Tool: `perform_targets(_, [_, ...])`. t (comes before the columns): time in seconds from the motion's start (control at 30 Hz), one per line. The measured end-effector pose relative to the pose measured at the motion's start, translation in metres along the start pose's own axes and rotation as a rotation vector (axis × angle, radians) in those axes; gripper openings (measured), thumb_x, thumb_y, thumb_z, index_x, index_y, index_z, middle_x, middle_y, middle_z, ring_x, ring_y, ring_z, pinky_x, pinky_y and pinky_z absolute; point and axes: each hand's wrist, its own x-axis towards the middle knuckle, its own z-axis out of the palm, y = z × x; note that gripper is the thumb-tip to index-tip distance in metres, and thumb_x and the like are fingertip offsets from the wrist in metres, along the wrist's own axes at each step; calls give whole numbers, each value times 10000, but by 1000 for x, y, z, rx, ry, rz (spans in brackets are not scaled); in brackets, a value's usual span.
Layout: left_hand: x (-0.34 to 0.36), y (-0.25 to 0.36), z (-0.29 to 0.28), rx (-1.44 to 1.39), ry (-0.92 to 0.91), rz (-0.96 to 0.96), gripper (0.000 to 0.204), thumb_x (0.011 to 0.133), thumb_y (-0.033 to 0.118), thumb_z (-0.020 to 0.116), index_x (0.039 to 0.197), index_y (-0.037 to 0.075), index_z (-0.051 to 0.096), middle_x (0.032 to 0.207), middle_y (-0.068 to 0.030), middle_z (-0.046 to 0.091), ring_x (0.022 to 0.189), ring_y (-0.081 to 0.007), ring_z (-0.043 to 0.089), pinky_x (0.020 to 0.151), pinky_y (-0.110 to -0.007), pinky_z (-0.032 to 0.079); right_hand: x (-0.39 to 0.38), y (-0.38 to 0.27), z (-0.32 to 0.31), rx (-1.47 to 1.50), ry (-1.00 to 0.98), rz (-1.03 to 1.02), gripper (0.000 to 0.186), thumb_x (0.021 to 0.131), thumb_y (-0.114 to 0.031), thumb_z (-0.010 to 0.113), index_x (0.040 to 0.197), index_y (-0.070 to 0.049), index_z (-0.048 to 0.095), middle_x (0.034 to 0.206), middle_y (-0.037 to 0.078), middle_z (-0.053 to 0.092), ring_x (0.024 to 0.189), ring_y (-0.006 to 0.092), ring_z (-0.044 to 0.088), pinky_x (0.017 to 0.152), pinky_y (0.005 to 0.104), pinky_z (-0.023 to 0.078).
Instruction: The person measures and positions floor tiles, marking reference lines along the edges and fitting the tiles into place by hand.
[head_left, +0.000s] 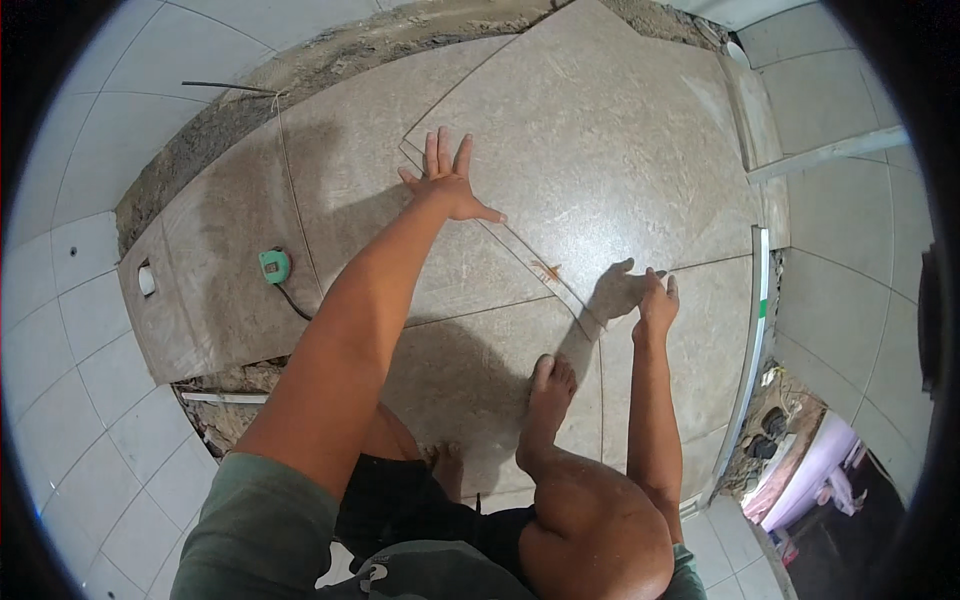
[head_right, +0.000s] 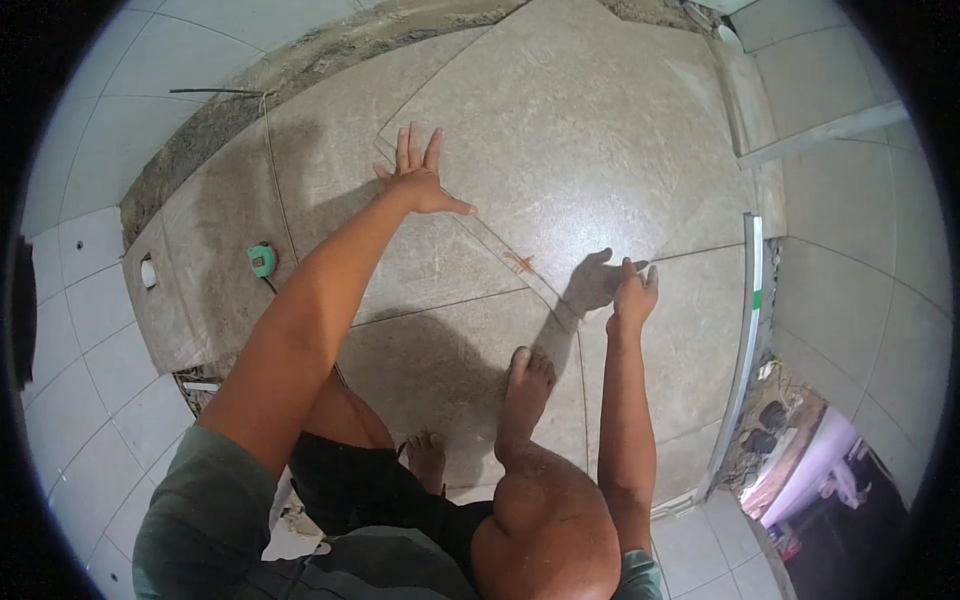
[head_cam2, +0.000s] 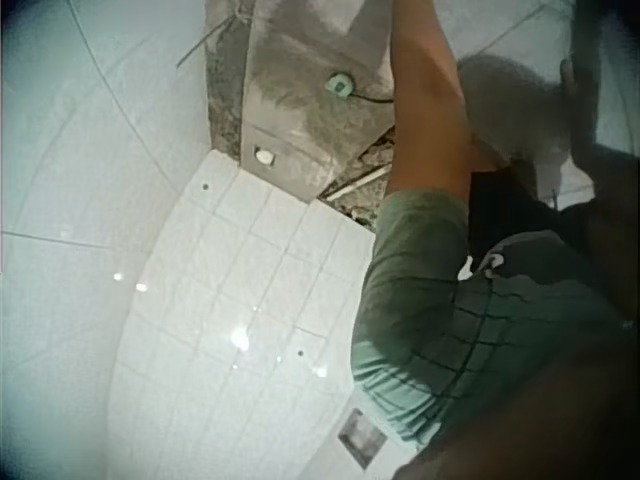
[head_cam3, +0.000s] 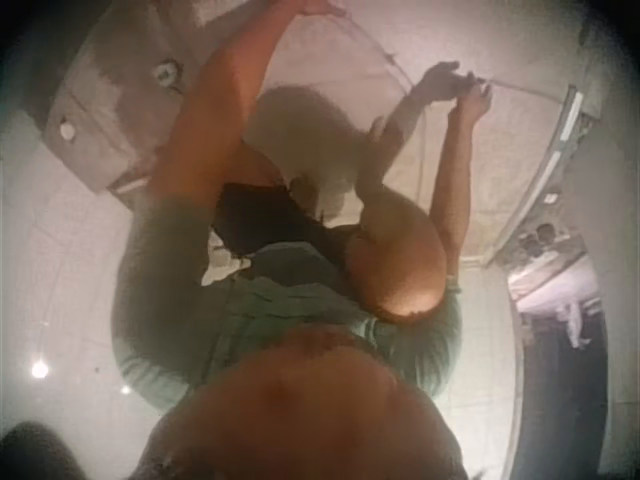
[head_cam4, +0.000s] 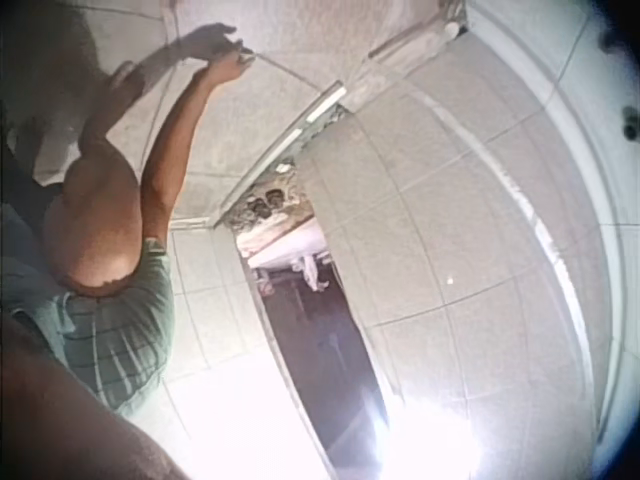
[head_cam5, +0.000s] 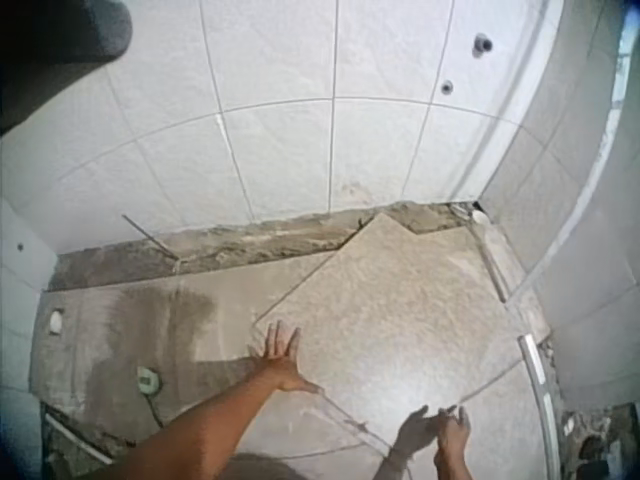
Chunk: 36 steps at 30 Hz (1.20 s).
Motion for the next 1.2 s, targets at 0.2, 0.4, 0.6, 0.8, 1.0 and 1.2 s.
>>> perform_targets(0.2, [-6, 4, -7, -27, -6, 6, 1584, 523, 778, 844, 1628, 228, -147, 1651, -161, -305, 1509, -336, -324, 1132, -783, 70, 40, 22, -24, 20, 16, 24, 817, 925, -135, 687, 1545, 134, 229, 1420, 240, 557, 1274, 283, 570, 1058, 331, 432])
perform_targets(0.4, [-2, 6, -6, -29, -16, 9, 1595, 515, 788, 841, 1627, 217, -150, 1652, -166, -302, 1512, -343, -316, 1134, -781, 69, 16, 30, -24, -133, -6, -110, 811, 899, -134, 724, 1536, 107, 283, 1375, 272, 588, 1183, 296, 635, 987, 364, 501])
perform_targets(0.6, [3, 4, -2, 9, -15, -17, 1611, 526, 802, 831, 1615, 190, -186, 1631, -218, -320, 1491, -347, -357, 1113, -802, 67, 18, 10, -16, -313, 35, -109, 779, 898, -136, 695, 1534, 97, 310, 1228, 234, 692, 1099, 242, 667, 927, 325, 520])
perform_targets(0.8, [29, -8, 23, -51, 66, 44, 1638, 525, 781, 853, 1597, 188, -235, 1628, -232, -316, 1498, -377, -335, 1114, -798, 35, 19, 42, -93, -120, 11, -228, 613, 932, -164, 660, 1470, 55, 462, 1273, 238, 676, 1134, 322, 666, 1028, 391, 483])
perform_targets(1.0, [35, -6, 29, -21, 56, 80, 1636, 560, 784, 839, 1579, 138, -267, 1604, -297, -311, 1493, -446, -302, 1142, -761, 11, -7, 156, -304, -923, 802, -128, 643, 971, -397, 578, 1495, -41, 473, 1501, 234, 446, 1368, 375, 438, 1141, 516, 322])
perform_targets(1.2, [33, 0, 21, 88, 62, 46, 1654, 573, 772, 840, 1556, 67, -289, 1606, -316, -285, 1500, -454, -273, 1223, -626, 11, -58, 246, -337, -946, 879, 190, 732, 991, -559, 507, 1569, -128, 386, 1659, 194, 260, 1534, 385, 224, 1189, 658, 167])
